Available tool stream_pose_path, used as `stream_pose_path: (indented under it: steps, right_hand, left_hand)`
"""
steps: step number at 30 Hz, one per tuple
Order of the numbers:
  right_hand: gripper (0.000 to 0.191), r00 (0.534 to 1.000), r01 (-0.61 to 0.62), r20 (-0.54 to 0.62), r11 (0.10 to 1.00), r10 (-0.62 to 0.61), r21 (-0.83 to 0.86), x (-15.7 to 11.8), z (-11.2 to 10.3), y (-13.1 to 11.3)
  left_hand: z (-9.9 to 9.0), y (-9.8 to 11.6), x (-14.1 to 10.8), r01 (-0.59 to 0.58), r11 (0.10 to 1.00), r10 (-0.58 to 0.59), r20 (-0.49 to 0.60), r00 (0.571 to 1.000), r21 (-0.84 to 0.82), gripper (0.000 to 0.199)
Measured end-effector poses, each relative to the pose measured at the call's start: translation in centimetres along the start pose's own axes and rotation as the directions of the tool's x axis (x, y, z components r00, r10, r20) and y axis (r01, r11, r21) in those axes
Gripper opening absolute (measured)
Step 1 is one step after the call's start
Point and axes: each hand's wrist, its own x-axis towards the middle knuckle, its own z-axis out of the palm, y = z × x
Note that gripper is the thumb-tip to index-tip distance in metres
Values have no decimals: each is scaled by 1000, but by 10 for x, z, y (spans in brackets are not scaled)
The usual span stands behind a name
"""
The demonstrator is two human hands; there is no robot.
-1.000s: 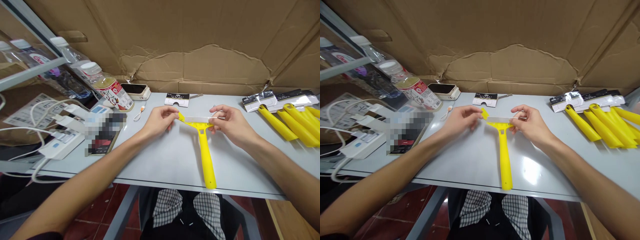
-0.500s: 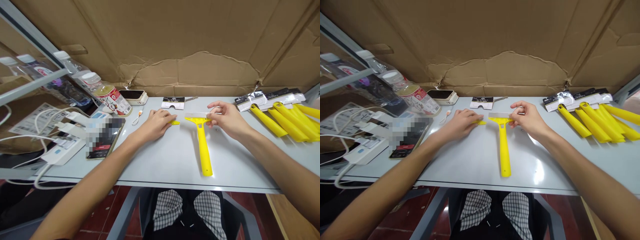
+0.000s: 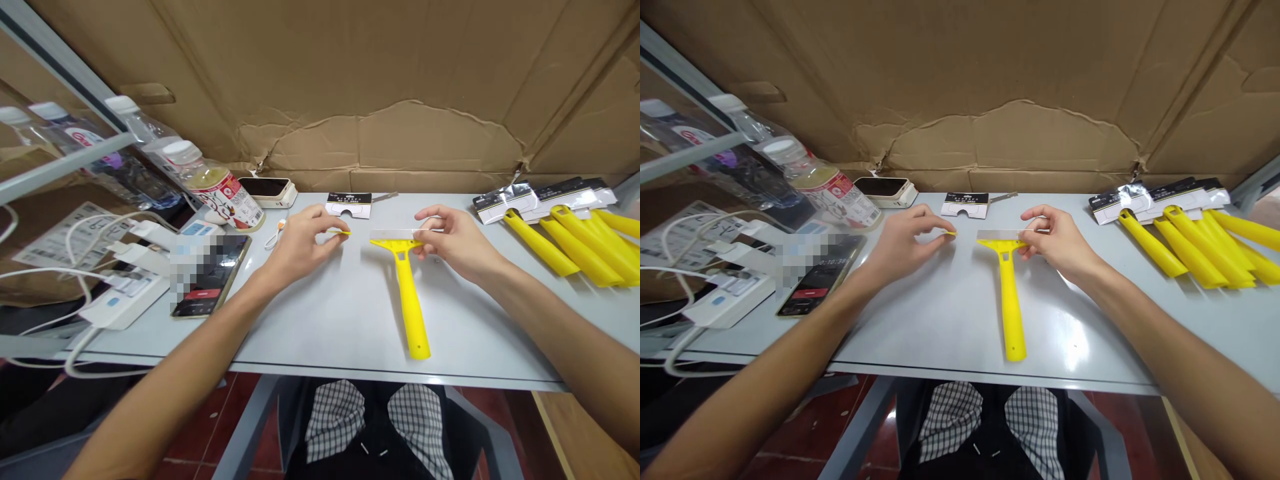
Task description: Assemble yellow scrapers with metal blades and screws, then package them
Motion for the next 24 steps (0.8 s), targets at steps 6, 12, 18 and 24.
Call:
stream_pose_path:
  steps: [6,12,18,24]
  right_hand:
    - [35,1000,-11,5,1000,11,-3,-1,1,-1]
    - [38,1000,-14,10,1000,14,8,-1,2,-2]
    - [35,999,-31,18,1000,31,-6,-4,6,-4]
    - [32,998,-26,50,1000,26,10,-6,8,-3]
  left_hand:
    - [-2,14,2,373,755,-397,77,915,-540,15]
    - [6,9,3,414,388,-421,241,875,-824,31]
    - [6,14,-2,325,688,-223,236,946,-649,62]
    - [12,25,-7,304,752,-242,184,953,-585,20]
